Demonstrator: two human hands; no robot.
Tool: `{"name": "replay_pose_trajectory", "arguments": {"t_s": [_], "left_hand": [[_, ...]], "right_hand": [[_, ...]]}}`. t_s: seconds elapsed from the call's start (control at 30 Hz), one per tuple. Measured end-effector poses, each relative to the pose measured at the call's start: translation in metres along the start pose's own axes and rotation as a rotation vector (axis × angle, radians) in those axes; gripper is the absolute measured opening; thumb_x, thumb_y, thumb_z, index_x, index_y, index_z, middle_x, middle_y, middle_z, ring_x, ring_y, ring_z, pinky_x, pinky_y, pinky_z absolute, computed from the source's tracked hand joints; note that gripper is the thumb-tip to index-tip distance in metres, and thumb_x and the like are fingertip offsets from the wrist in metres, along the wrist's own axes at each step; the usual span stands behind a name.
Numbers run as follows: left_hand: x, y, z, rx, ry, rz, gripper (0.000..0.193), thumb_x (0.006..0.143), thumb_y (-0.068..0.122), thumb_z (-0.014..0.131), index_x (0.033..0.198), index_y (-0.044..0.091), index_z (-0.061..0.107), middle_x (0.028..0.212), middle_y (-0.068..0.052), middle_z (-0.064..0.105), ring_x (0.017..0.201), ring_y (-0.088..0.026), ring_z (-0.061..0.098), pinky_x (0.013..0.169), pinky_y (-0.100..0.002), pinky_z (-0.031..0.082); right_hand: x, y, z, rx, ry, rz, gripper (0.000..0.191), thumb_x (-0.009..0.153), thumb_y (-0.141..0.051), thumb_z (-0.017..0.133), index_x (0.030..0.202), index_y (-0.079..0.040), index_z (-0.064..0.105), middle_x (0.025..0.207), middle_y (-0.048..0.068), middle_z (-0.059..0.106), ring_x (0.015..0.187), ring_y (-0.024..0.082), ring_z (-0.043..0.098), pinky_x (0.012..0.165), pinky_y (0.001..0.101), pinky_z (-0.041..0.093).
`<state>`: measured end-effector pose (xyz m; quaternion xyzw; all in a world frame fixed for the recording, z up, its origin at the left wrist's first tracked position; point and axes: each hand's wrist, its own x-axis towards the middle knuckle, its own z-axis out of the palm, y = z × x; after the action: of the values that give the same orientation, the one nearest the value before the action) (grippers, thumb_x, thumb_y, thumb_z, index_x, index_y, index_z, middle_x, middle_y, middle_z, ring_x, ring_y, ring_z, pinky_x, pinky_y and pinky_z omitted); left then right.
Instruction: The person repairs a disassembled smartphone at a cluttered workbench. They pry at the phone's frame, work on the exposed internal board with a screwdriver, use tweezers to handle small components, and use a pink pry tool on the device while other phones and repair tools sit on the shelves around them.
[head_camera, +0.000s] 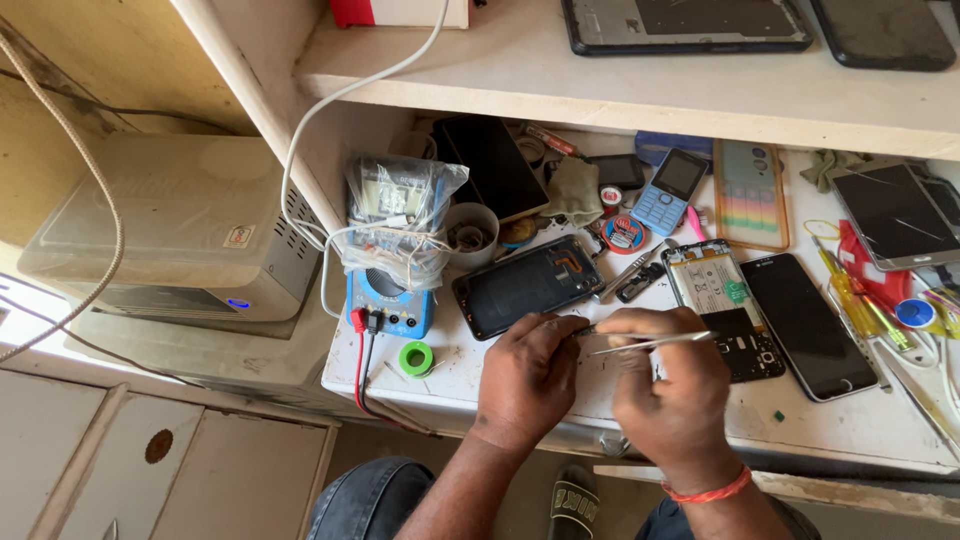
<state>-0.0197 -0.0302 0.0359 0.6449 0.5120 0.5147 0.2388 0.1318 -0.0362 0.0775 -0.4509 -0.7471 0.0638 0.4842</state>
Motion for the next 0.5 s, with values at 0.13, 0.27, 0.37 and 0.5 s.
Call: {"name": "replay_pose_trajectory", "arguments": {"t_s": [0.13, 0.27, 0.37, 0.5], "left_hand": [[0.002, 0.001, 0.000, -0.033, 0.026, -0.024, 0.014, 0.090, 0.007, 0.071, 0.103, 0.009, 0.076, 0.095, -0.011, 0.074, 0.086, -0.031, 0.073, 0.075, -0.038, 0.058], [0.002, 0.004, -0.001, -0.053, 0.059, -0.002, 0.012, 0.092, 0.008, 0.072, 0.103, 0.007, 0.076, 0.093, -0.011, 0.073, 0.084, -0.031, 0.072, 0.073, -0.036, 0.057], [0.003, 0.006, -0.003, -0.116, 0.058, -0.062, 0.013, 0.091, 0.007, 0.070, 0.103, 0.005, 0.075, 0.094, -0.012, 0.073, 0.080, -0.028, 0.073, 0.068, -0.034, 0.057], [0.004, 0.006, -0.003, -0.083, 0.072, -0.043, 0.018, 0.090, 0.006, 0.070, 0.108, 0.004, 0.076, 0.089, -0.012, 0.072, 0.074, -0.026, 0.071, 0.066, -0.032, 0.056]], "right_hand": [[-0.006, 0.010, 0.002, 0.429, 0.091, 0.351, 0.013, 0.099, 0.000, 0.064, 0.112, -0.001, 0.062, 0.104, 0.009, 0.076, 0.074, 0.005, 0.058, 0.067, 0.0210, 0.046], [-0.012, 0.024, 0.002, 0.685, 0.151, 0.436, 0.022, 0.095, 0.003, 0.061, 0.116, -0.001, 0.058, 0.107, 0.012, 0.073, 0.081, 0.006, 0.059, 0.072, 0.0212, 0.049], [-0.017, 0.036, 0.005, 0.796, 0.203, 0.517, 0.020, 0.093, 0.005, 0.059, 0.113, 0.000, 0.059, 0.099, 0.015, 0.072, 0.079, 0.012, 0.060, 0.072, 0.0270, 0.051], [-0.022, 0.054, 0.010, 0.981, 0.282, 0.661, 0.010, 0.092, -0.001, 0.059, 0.102, 0.002, 0.061, 0.088, 0.015, 0.067, 0.071, 0.020, 0.057, 0.065, 0.0350, 0.048]]}}
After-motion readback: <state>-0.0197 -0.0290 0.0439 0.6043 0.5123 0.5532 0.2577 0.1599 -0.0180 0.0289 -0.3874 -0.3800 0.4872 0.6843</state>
